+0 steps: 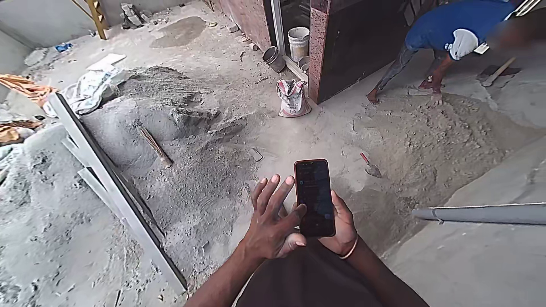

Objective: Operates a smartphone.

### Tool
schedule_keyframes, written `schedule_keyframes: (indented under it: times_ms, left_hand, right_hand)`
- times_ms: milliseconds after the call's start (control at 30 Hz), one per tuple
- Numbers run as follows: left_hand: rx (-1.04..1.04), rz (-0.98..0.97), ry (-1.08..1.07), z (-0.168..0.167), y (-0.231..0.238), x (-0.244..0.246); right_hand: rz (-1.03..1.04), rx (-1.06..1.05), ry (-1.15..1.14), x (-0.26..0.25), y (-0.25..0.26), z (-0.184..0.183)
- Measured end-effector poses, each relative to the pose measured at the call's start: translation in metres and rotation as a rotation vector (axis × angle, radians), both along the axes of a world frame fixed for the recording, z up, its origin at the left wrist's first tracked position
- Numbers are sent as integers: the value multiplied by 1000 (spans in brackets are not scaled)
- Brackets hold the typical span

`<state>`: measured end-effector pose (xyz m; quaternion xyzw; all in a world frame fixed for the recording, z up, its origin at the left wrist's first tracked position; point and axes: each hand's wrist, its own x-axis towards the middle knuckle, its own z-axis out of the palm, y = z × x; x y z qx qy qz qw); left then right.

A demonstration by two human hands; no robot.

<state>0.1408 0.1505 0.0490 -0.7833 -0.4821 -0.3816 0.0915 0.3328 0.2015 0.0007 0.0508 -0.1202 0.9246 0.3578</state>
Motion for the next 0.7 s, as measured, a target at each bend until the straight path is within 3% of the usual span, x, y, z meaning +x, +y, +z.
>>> schedule_keyframes:
  times_ms: [333, 533, 700]
  left_hand:
    - [-36, 59, 102, 1, 1, 2]
    - [-18, 65, -23, 5, -1, -6]
    - [-41, 41, 10, 2, 1, -6]
  right_hand:
    - [-2, -28, -27, -2, -2, 1]
    - [66, 25, -15, -2, 2, 5]
    - [44, -1, -12, -2, 1, 2]
